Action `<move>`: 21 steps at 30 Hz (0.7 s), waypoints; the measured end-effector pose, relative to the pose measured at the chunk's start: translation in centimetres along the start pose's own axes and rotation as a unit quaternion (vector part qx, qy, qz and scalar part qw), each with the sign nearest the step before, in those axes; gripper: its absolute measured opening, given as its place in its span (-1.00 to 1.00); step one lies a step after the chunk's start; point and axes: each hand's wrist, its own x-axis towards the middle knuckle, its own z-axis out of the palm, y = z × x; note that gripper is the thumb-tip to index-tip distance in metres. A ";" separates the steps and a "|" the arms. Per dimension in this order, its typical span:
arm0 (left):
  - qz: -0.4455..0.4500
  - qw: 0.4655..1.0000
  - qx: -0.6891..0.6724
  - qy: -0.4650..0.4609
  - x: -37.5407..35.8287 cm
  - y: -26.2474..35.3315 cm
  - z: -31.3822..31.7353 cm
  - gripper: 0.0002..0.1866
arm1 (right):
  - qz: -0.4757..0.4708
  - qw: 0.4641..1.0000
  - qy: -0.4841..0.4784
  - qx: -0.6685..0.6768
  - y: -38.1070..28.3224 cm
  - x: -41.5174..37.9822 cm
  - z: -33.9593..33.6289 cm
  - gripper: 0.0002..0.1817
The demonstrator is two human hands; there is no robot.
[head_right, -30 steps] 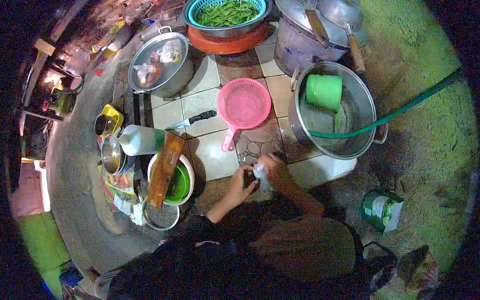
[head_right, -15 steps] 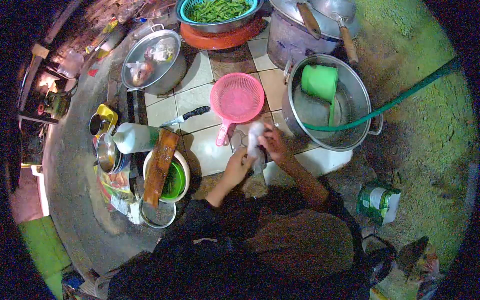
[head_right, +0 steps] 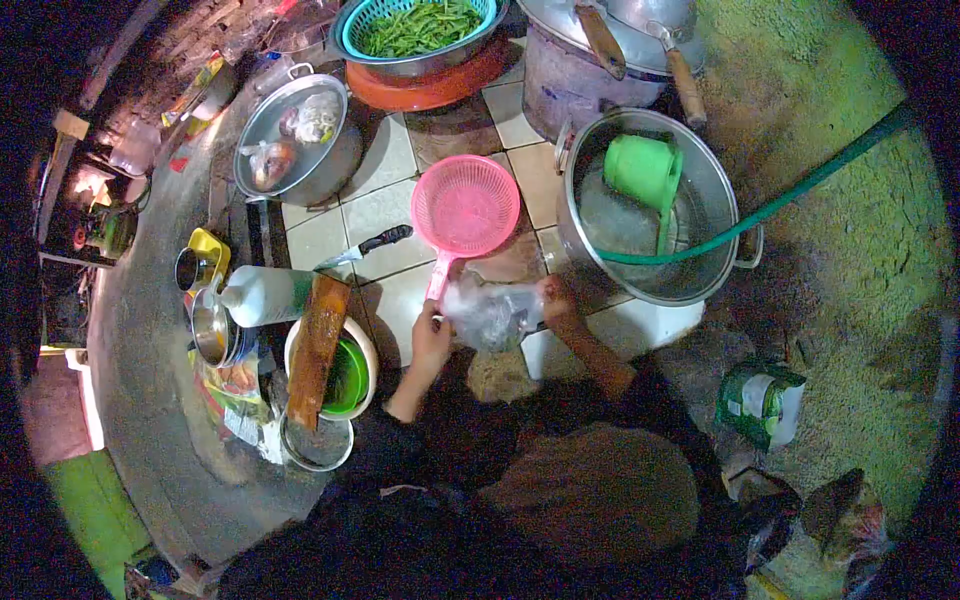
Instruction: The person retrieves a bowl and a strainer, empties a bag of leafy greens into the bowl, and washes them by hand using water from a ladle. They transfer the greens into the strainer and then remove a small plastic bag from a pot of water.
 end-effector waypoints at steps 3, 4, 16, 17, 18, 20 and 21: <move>0.042 0.998 0.032 0.044 -0.8 -0.2 -1.3 -0.94 | 0.084 0.995 0.043 0.011 4.4 -0.2 -0.3 -0.87; 0.007 0.999 0.047 0.022 -1.3 -0.3 -1.6 -0.90 | 0.157 0.986 -0.006 0.050 4.7 -0.1 -0.6 -0.86; 0.255 0.874 0.403 -0.089 -4.3 2.5 -0.9 -0.58 | -0.263 0.938 -0.076 -0.215 -10.1 0.6 -3.4 -0.87; 0.236 0.886 0.388 -0.093 -4.1 2.5 -1.1 -0.61 | -0.263 0.937 -0.075 -0.215 -9.5 0.7 -3.3 -0.87; 0.237 0.886 0.388 -0.093 -3.7 2.1 -1.3 -0.61 | -0.241 0.942 -0.047 -0.227 -8.1 0.9 -3.1 -0.87; 0.136 0.964 0.225 -0.030 -2.6 -0.2 -1.7 -0.65 | -0.088 0.992 -0.053 -0.070 -5.2 1.2 -2.5 -0.88; 0.055 0.993 0.098 -0.022 -2.0 -1.3 -1.7 -0.66 | -0.087 0.992 -0.053 -0.070 -5.1 1.1 -2.5 -0.88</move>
